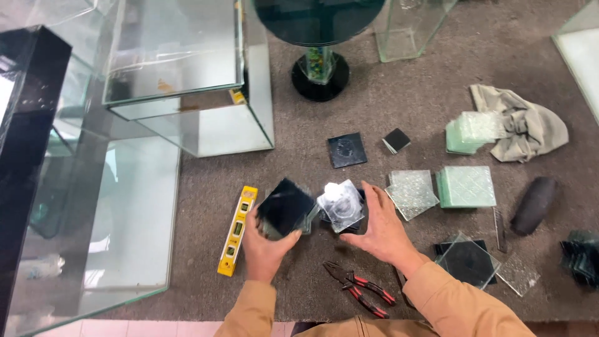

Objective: The person sorts small square glass tiles on a workbench, separating them into stacks by color and texture. They use pliers to adjust the stacks and a utility knife to scrape or clean the surface of individual tiles. The person repeatedly picks up, inspects, and re-stacks the tiles throughout the clip.

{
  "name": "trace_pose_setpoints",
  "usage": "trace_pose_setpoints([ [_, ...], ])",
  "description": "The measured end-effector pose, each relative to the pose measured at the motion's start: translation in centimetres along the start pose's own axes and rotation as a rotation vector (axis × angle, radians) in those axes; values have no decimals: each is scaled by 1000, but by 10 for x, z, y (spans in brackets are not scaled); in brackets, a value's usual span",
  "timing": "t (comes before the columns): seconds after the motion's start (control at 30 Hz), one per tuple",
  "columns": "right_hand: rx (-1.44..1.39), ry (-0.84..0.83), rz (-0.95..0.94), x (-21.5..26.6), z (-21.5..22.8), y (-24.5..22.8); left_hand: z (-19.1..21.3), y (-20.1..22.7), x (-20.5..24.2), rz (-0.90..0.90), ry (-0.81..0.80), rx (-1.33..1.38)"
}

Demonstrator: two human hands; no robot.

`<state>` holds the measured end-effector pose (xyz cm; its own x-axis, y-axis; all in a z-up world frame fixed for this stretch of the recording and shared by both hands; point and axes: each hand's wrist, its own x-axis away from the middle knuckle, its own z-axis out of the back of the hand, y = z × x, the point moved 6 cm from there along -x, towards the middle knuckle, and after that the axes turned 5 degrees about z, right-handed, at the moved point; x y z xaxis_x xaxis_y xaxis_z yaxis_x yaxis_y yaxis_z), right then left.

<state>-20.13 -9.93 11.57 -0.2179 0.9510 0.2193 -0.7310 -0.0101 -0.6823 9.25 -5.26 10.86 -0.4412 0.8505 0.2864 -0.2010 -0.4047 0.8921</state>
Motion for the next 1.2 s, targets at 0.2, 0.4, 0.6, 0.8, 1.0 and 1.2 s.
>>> trace_pose_setpoints([
  [0.2, 135, 16, -85, -20, -24, 4, 48, -67, 31, 102, 114, -101],
  [0.4, 268, -53, -167, -34, -35, -4, 54, -106, 54, 39, 123, -232],
  [0.6, 256, 21, -131, -40, -41, 7, 43, -134, 68, -67, 111, -290],
  [0.8, 331, 15, -31, -44, -42, 13, 43, -147, 72, -147, 141, -280],
  [1.0, 364, 7, -74, -43, -38, 0, 43, -141, 71, -214, 138, -322],
  [1.2, 246, 60, -125, -47, -32, 0, 43, -140, 69, -257, 142, -310],
])
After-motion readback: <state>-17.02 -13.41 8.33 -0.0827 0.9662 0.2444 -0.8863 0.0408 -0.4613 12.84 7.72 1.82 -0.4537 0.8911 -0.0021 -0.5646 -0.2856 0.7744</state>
